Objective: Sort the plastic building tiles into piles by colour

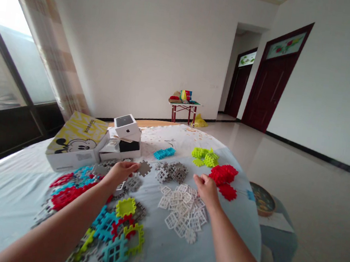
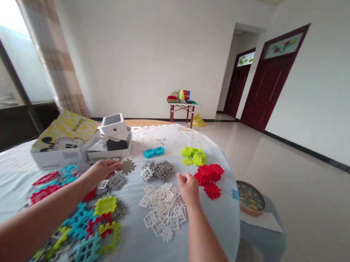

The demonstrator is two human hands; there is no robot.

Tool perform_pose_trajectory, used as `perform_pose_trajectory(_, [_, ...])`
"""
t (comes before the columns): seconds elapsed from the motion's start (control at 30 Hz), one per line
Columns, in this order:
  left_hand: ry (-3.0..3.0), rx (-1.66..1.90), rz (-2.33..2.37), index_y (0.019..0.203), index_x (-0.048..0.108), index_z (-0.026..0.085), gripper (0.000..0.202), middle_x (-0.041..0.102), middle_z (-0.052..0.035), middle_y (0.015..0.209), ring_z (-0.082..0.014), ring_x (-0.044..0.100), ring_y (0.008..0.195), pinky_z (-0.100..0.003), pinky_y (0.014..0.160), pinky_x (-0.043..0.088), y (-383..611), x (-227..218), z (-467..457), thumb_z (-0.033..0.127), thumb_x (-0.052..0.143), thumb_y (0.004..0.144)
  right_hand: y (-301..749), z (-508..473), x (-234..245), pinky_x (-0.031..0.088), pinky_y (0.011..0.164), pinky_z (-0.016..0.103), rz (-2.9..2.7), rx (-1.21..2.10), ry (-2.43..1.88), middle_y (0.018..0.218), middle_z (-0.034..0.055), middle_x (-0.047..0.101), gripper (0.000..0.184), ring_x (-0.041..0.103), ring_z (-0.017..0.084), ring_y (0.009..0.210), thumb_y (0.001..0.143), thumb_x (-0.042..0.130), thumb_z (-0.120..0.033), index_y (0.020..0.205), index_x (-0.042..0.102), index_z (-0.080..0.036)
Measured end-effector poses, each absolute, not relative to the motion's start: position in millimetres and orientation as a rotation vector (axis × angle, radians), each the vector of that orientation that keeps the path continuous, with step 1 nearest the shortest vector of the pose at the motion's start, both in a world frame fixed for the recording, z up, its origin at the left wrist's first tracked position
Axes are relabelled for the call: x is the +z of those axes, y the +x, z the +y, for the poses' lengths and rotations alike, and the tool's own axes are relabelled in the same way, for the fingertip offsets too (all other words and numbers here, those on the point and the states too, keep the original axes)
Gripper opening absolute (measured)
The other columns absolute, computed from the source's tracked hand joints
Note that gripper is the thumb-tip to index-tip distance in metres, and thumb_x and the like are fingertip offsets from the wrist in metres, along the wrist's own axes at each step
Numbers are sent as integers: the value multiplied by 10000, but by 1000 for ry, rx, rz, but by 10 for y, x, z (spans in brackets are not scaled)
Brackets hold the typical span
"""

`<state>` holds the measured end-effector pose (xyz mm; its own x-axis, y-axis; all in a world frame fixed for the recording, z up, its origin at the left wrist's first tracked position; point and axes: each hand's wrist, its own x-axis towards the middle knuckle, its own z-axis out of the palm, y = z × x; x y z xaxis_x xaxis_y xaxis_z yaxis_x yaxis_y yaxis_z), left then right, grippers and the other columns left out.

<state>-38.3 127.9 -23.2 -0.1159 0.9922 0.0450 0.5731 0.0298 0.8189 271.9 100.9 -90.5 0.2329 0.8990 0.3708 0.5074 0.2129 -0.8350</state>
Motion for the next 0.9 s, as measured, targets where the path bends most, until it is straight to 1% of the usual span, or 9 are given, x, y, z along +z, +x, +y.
perform_pose_trajectory(0.1, [1545, 957, 1651, 849, 669, 104, 623, 630, -62, 653, -91, 462, 484, -223, 456, 337, -89, -227, 1389, 646, 547, 569, 2718, 1022, -913, 275, 448, 217, -1427, 431, -1438, 400, -64, 321, 409, 359, 106, 439, 770, 425, -512, 505, 301, -225])
perform_pose_trajectory(0.23, [1519, 975, 1565, 883, 663, 96, 677, 649, -98, 693, -111, 514, 537, -232, 490, 366, 243, -157, 1512, 681, 518, 575, 2721, 1021, -890, 267, 451, 219, -1440, 378, -1459, 420, -61, 328, 413, 352, 104, 454, 763, 422, -510, 495, 305, -219])
perform_pose_trajectory(0.37, [1558, 1015, 1588, 901, 656, 84, 668, 647, -96, 689, -137, 542, 575, -242, 507, 365, 274, -119, 1562, 656, 545, 574, 2725, 1015, -871, 265, 440, 217, -1435, 390, -1458, 409, -61, 319, 415, 353, 103, 448, 762, 419, -511, 494, 297, -220])
perform_pose_trajectory(0.47, [1627, 1035, 1664, 890, 659, 98, 613, 641, -66, 668, -149, 548, 602, -242, 518, 361, 78, -131, 1525, 614, 571, 571, 2723, 1013, -875, 265, 427, 216, -1432, 431, -1459, 384, -59, 326, 411, 364, 107, 436, 761, 424, -516, 498, 304, -225])
perform_pose_trajectory(0.63, [1777, 979, 1845, 828, 666, 129, 465, 649, -27, 653, -160, 553, 633, -250, 570, 382, -415, -124, 1299, 526, 543, 619, 2711, 1015, -904, 266, 429, 219, -1432, 474, -1459, 366, -59, 335, 412, 376, 112, 421, 760, 432, -528, 504, 317, -226])
perform_pose_trajectory(0.8, [1993, 785, 1934, 809, 670, 180, 372, 676, -19, 729, -185, 586, 697, -262, 632, 397, -761, -140, 1015, 484, 508, 669, 2718, 1028, -940, 273, 437, 223, -1453, 484, -1444, 355, -57, 340, 420, 386, 119, 415, 771, 424, -539, 509, 319, -229])
perform_pose_trajectory(0.9, [2113, 669, 1934, 832, 678, 216, 324, 686, -30, 838, -211, 598, 809, -281, 709, 406, -810, -212, 923, 451, 516, 678, 2722, 1027, -947, 273, 435, 226, -1462, 470, -1444, 346, -53, 349, 423, 392, 124, 412, 769, 420, -548, 505, 327, -231])
